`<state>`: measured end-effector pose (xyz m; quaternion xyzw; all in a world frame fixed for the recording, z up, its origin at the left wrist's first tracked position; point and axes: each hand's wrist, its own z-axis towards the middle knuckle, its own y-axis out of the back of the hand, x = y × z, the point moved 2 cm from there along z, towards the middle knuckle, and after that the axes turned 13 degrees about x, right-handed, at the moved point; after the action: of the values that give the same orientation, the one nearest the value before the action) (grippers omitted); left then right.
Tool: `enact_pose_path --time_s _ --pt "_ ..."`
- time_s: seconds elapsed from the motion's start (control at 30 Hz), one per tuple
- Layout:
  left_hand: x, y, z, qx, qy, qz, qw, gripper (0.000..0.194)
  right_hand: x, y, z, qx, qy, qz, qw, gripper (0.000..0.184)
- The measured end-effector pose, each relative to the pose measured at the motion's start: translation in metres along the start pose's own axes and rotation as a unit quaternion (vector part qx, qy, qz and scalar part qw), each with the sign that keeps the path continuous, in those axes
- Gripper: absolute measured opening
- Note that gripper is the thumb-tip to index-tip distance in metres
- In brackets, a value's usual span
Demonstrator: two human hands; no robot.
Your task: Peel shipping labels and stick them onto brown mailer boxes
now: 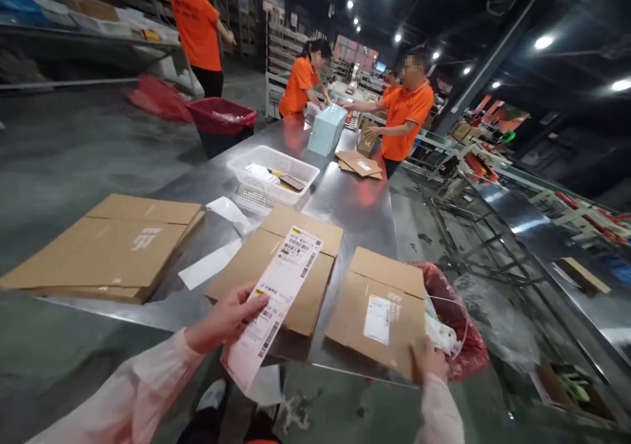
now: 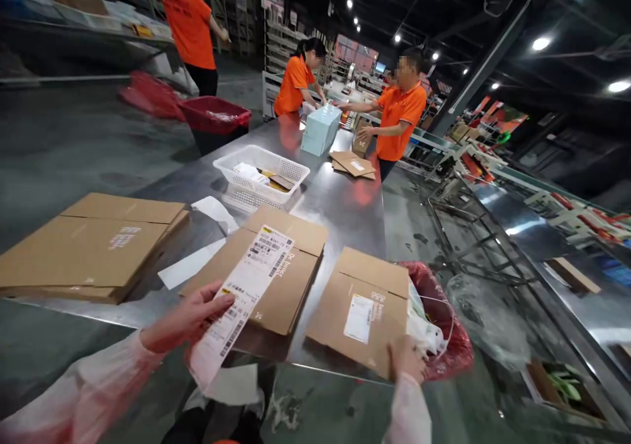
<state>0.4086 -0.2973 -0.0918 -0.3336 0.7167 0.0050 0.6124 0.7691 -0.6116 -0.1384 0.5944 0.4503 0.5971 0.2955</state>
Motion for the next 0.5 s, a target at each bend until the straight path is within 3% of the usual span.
enact_pose_path --time_s 0.03,0.07,0.1,0.17,0.2,0.27,0.37,0.5 --pt "0.01 -0.003 -0.003 -0.002 0.003 0.011 1.0 0.061 0.021 -0.012 -0.014 0.027 -0.007 0.025 0.999 0.049" --pt "0.021 -0.007 -0.004 -0.003 0.004 0.025 1.0 0.06 0.05 -0.031 -0.033 0.104 0.063 0.086 0.989 0.051" --pt "0.031 -0.011 -0.005 -0.004 0.006 0.041 0.999 0.061 0.082 -0.051 -0.056 0.174 0.137 0.173 0.96 0.056" --pt "0.047 -0.018 -0.003 0.014 0.016 0.075 0.997 0.06 0.141 -0.092 -0.111 0.356 0.232 0.323 0.846 0.062" --pt "0.051 -0.02 -0.001 0.026 0.016 0.088 0.996 0.06 0.162 -0.107 -0.136 0.391 0.237 0.375 0.806 0.058" --pt "0.05 -0.019 0.004 0.026 -0.009 0.089 0.996 0.058 0.189 -0.127 -0.174 0.444 0.221 0.421 0.76 0.053" --pt "0.04 -0.007 0.011 -0.04 -0.051 0.05 0.997 0.056 0.206 -0.133 -0.193 0.509 0.234 0.398 0.726 0.051" --pt "0.048 0.004 0.015 -0.105 -0.04 0.04 0.993 0.051 0.223 -0.126 -0.173 0.468 0.278 0.35 0.762 0.048"
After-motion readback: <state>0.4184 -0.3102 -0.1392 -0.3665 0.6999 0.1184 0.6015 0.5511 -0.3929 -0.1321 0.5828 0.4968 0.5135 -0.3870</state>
